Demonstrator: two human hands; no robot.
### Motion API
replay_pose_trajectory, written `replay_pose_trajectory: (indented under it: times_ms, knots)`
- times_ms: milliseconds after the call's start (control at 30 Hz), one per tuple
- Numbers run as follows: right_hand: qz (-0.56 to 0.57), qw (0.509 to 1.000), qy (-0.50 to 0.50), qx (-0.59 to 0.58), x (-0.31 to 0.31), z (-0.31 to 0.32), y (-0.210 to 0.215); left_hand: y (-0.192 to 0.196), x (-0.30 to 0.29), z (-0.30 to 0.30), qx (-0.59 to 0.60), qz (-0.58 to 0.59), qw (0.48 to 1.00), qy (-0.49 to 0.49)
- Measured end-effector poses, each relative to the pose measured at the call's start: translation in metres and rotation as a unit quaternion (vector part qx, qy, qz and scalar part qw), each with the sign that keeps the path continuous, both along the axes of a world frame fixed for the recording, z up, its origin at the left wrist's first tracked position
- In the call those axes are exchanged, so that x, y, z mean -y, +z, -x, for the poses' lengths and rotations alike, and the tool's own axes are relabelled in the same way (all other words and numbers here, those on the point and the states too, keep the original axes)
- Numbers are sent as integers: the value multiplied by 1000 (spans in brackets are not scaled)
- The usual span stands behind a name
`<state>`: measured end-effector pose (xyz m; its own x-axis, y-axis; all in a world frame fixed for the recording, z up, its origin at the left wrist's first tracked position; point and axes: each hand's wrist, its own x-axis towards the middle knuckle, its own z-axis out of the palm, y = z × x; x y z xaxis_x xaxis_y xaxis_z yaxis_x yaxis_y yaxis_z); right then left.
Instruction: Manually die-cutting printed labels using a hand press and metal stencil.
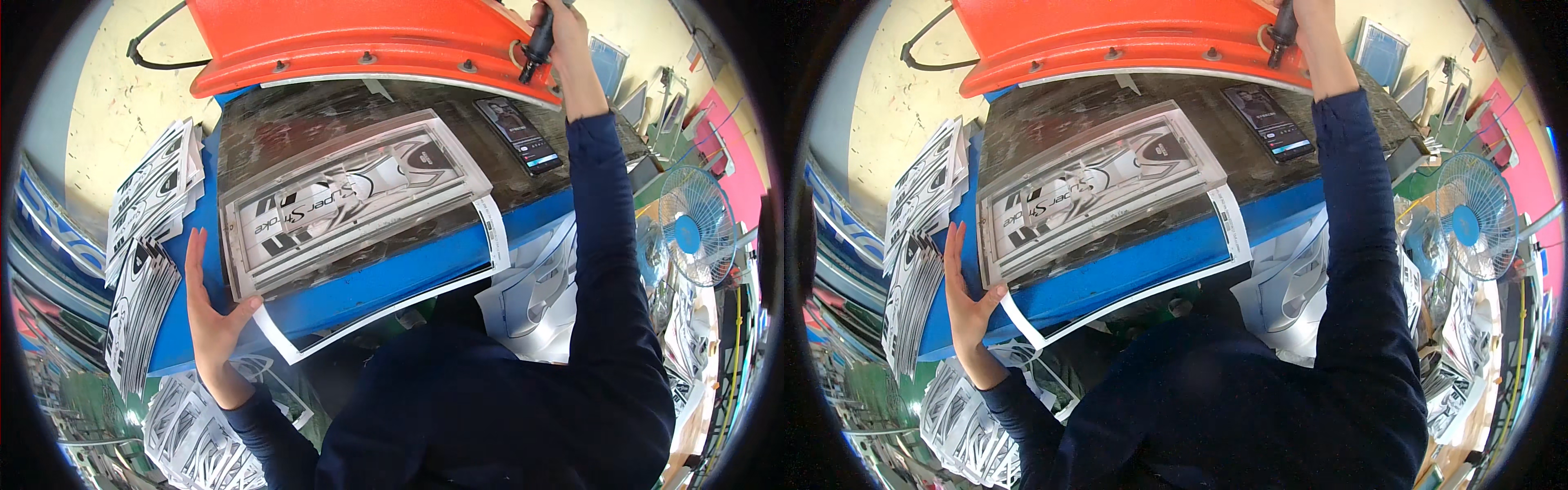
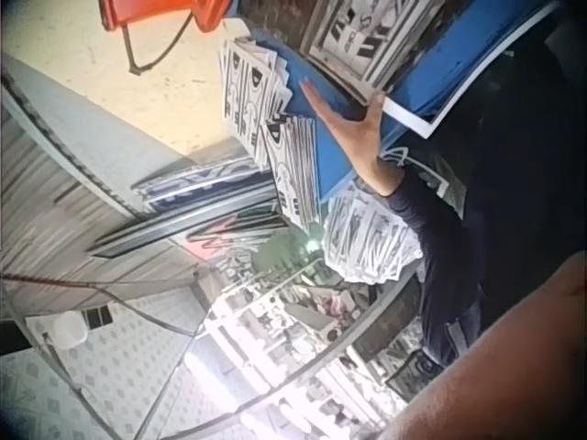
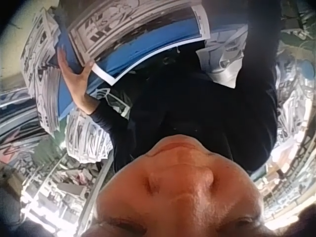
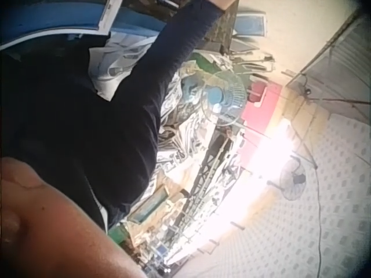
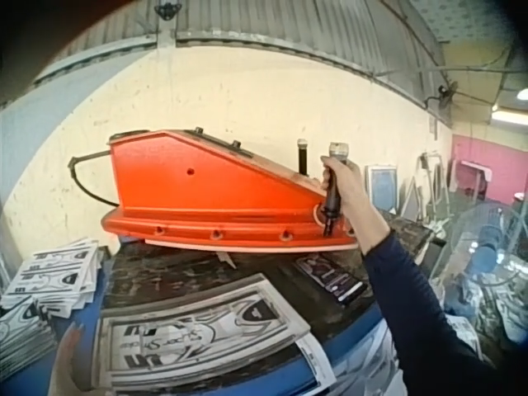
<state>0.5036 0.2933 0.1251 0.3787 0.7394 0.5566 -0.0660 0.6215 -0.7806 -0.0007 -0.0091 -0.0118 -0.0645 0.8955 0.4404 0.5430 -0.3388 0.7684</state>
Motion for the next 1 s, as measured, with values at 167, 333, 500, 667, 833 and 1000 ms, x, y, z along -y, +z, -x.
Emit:
replay_pose_trajectory:
  times_ms: [167, 333, 500, 667, 833, 1000]
  knots:
    - [-3, 999, -35, 26, -49, -21, -4, -2, 0, 0, 3, 4, 1000, 7]
    - [-2, 995, -85, 57, -71, -34, -4, 1, 1, -2, -2, 7, 1000, 4]
    - [9, 964, -202, 173, -21, 3, -15, 1, 1, -1, -16, 5, 1000, -5]
    - [-98, 850, -110, 505, 88, 80, -75, 2, 1, -4, 8, 18, 1000, -18]
    - [-160, 777, 163, 586, 185, 150, -91, 0, 1, -2, 14, 20, 999, -22]
    - [-191, 758, 131, 609, 182, 162, -108, 2, 0, -3, -9, 21, 1000, -15]
